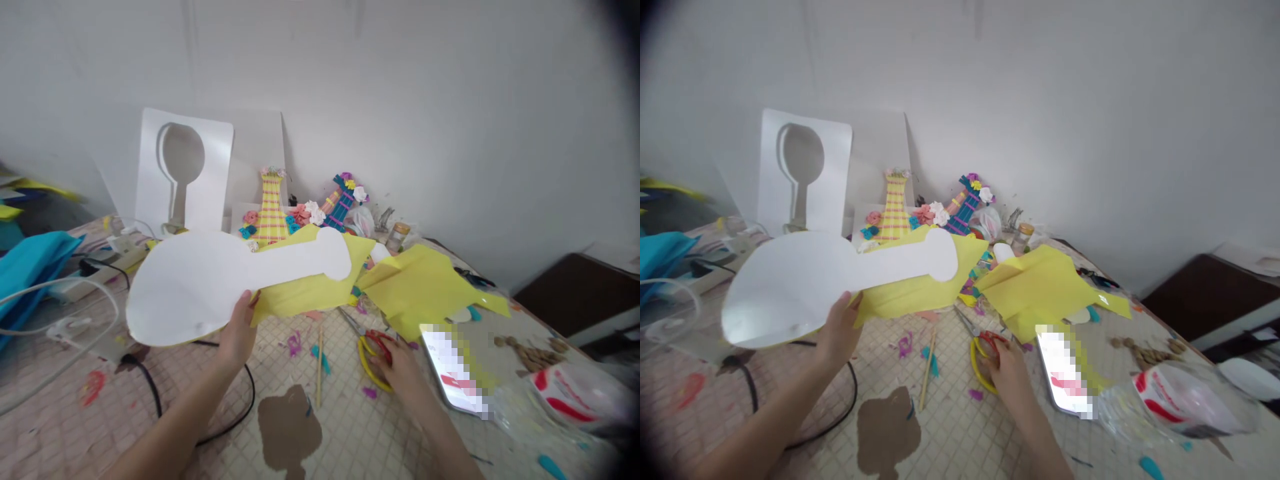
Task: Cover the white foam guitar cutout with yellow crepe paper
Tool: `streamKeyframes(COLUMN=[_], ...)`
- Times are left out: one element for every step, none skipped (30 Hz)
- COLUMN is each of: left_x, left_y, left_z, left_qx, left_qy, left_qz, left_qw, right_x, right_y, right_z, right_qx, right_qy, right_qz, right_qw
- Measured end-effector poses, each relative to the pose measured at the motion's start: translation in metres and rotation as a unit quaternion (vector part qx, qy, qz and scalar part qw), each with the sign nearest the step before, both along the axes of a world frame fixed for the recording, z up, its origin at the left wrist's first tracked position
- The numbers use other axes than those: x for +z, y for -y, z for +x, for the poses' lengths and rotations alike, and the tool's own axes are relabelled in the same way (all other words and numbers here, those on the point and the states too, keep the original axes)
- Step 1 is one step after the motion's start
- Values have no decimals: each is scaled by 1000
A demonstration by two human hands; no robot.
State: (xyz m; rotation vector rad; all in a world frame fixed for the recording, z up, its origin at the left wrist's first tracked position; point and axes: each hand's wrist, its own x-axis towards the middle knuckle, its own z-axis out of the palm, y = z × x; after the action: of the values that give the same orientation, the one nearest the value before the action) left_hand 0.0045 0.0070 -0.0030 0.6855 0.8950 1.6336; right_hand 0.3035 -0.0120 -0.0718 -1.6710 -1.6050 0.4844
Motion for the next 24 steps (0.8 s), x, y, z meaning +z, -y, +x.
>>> streamKeyframes(left_x=[0,1,2,4,5,6,8,8,8,8,7,6,5,4,4,4,4,5,6,6,7,7,6,5], left_y=[-2,-4,-6,-9,-11,-12,-14,-16,-17,-18,-19,-20,-21,-21,-22,-22,-22,-23,-23,-24,-25,-26,-28,-29], left_z=[-4,-9,-14,-19,-24,-29,-33,-35,-37,-38,-39,-39,-39,-39,-39,-40,-41,-43,-45,-48,-51,-54,-57,-59], left_qx=[6,14,23,34,45,54,61,65,68,69,67,63,62,62,63,64,65,65,65,65,69,74,82,92], left_qy=[7,10,10,11,16,21,28,33,36,37,37,38,41,44,47,48,46,43,39,36,34,33,32,31], left_qz=[14,22,25,28,36,45,53,61,69,76,79,80,80,77,73,68,65,59,51,41,31,21,13,7], left_qw=[1000,1000,999,999,998,997,996,995,995,994,994,994,994,994,994,994,995,995,996,996,997,997,996,995], right_x=[3,7,12,18,25,32,40,46,53,58,62,64,66,67,69,70,72,74,76,78,79,80,79,77], right_y=[-1,-1,-1,1,3,5,7,9,11,11,10,8,4,0,-4,-8,-12,-15,-17,-18,-19,-18,-18,-18], right_z=[-1,-1,0,2,3,5,6,6,4,0,-6,-14,-23,-32,-42,-51,-58,-64,-67,-69,-69,-67,-64,-60], right_qx=[8,19,33,50,70,93,116,144,171,192,206,209,204,204,211,224,243,262,279,293,303,312,319,322], right_qy=[15,28,38,47,52,53,45,24,-7,-44,-80,-110,-132,-149,-160,-165,-166,-162,-156,-151,-147,-148,-156,-168], right_qz=[-3,-6,-10,-14,-23,-38,-59,-90,-119,-140,-151,-151,-142,-134,-126,-121,-120,-121,-124,-126,-134,-146,-161,-176], right_qw=[1000,999,999,998,996,994,990,985,978,970,963,960,959,958,956,953,948,944,939,936,932,927,921,915])
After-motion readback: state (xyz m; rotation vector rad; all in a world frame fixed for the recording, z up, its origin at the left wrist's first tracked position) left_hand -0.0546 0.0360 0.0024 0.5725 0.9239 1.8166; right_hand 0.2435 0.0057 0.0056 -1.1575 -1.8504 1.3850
